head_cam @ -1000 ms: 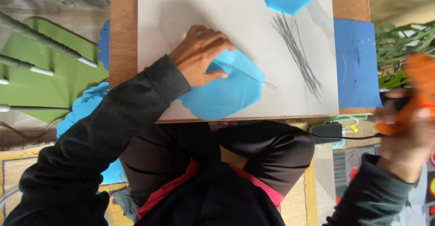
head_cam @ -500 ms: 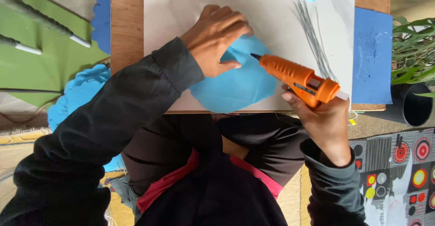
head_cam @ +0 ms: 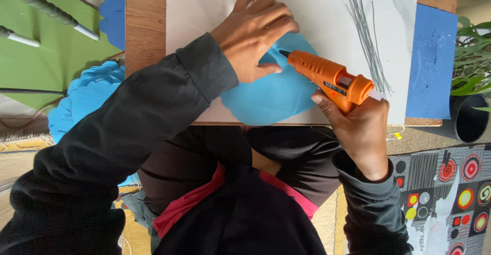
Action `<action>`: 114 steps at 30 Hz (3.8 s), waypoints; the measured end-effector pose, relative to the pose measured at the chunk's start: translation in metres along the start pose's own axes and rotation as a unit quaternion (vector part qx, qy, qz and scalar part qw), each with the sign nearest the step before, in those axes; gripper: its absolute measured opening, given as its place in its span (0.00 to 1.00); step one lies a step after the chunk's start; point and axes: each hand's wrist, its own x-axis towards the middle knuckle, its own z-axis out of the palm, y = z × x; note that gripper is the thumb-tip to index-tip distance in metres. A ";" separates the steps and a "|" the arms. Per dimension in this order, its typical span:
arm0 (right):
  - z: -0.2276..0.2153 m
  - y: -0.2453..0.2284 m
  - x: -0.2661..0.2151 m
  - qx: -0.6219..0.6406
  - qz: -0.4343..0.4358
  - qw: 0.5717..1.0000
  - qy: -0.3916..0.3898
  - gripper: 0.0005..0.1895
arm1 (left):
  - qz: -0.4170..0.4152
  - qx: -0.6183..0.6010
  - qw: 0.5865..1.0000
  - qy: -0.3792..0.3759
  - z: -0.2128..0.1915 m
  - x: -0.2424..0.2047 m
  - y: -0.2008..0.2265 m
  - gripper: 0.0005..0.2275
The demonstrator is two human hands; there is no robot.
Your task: The person constructs an artificial flower by applying hot glue to the center of a blue fabric petal, placing a wire stem onto the glue, and then folding and pressing the petal around the wire by hand.
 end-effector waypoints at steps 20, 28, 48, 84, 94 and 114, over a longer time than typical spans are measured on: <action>0.004 0.002 0.001 -0.010 -0.006 1.000 0.002 0.20 | -0.003 0.019 1.000 0.000 0.001 0.000 0.000 0.28; 0.004 0.004 -0.001 -0.016 0.011 1.000 0.006 0.18 | -0.005 0.032 0.999 -0.003 0.001 0.000 0.001 0.28; 0.003 0.006 -0.002 -0.032 0.024 0.999 0.008 0.16 | 0.003 0.047 0.999 0.008 0.003 0.000 -0.001 0.27; 0.002 0.024 -0.014 -0.093 0.027 0.995 0.022 0.20 | 0.005 0.080 0.997 0.002 0.000 0.000 0.001 0.27; 0.002 0.026 -0.018 -0.105 0.038 0.993 0.028 0.21 | 0.009 0.081 0.997 0.010 -0.004 0.001 0.002 0.27; -0.003 0.036 -0.028 -0.105 0.032 0.994 0.025 0.23 | 0.014 0.068 0.998 0.010 -0.006 0.001 0.003 0.28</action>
